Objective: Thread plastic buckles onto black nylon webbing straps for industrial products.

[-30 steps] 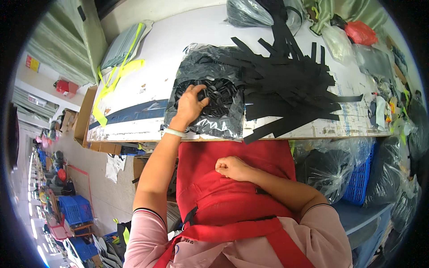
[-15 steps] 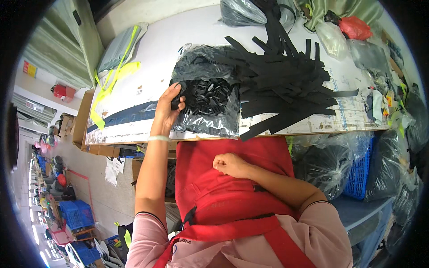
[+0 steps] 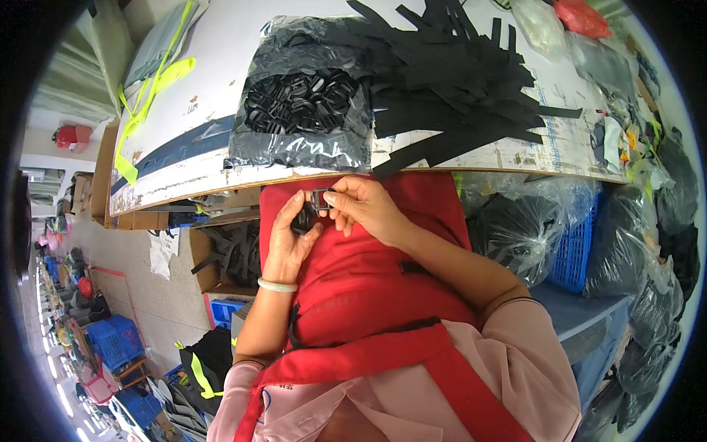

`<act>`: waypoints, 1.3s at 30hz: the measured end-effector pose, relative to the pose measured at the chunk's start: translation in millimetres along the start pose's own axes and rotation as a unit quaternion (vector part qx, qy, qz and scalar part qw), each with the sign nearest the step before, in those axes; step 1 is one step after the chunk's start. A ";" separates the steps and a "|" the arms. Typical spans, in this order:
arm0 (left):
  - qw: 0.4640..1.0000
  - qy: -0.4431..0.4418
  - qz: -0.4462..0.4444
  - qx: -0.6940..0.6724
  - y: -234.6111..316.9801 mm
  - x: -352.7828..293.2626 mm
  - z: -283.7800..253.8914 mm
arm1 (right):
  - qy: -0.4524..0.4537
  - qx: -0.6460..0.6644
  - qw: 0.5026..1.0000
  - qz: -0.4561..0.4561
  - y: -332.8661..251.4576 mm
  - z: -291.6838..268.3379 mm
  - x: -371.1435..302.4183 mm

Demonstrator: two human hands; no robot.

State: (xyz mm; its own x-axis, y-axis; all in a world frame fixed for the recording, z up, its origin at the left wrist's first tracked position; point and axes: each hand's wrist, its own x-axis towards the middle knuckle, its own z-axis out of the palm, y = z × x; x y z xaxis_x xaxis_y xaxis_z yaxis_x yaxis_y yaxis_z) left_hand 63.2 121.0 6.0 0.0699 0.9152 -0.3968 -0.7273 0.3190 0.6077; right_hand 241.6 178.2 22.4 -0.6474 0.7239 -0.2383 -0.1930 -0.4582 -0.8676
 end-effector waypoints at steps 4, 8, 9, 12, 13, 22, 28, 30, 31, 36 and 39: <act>1.000 0.008 -0.012 0.004 -19.9 -19.1 13.0 | 0.029 0.069 0.996 0.044 19.4 3.3 -4.5; 0.997 0.047 0.009 0.063 -25.2 -16.3 5.1 | 0.009 -0.030 0.999 0.007 26.2 2.0 -10.4; 0.997 0.046 0.008 0.062 -24.0 -15.7 3.5 | 0.006 -0.081 0.996 0.022 21.8 0.1 -13.7; 0.998 0.051 0.002 0.035 -19.9 -17.0 -0.7 | 0.072 -0.379 0.911 -0.147 8.3 -20.1 -21.4; 0.998 0.053 0.003 0.031 -18.9 -18.0 -4.3 | 0.134 -0.584 0.734 -0.319 1.4 -30.6 -22.7; 0.962 0.069 0.013 0.262 -14.3 -25.1 2.8 | 0.166 -0.649 0.664 -0.331 -46.8 -41.3 -24.9; 0.956 0.056 0.110 0.265 -11.2 -28.5 10.5 | 0.016 -0.415 0.899 -0.136 -44.3 26.4 -45.3; 0.968 0.052 0.072 0.234 -9.0 -30.2 8.7 | 0.009 -0.170 0.985 -0.003 -20.6 16.4 -37.7; 0.978 0.049 0.035 0.202 -7.1 -30.9 6.2 | 0.010 -0.171 0.985 -0.002 -20.9 14.6 -37.4; 0.991 -0.021 -0.021 0.129 -9.0 -42.0 -3.4 | 0.093 -0.304 0.940 -0.122 -2.5 5.9 -26.4; 0.988 -0.001 0.005 0.152 -15.5 -45.0 12.3 | 0.071 -0.193 0.977 -0.054 -5.1 15.0 -28.7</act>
State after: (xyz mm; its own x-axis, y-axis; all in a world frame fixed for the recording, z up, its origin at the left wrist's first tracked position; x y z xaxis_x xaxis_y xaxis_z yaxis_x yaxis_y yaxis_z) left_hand 79.8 77.8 22.9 0.0660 0.9193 -0.3879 -0.4889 0.3687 0.7906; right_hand 250.2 152.0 40.3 -0.5247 0.8339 -0.1711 0.0565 -0.1664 -0.9844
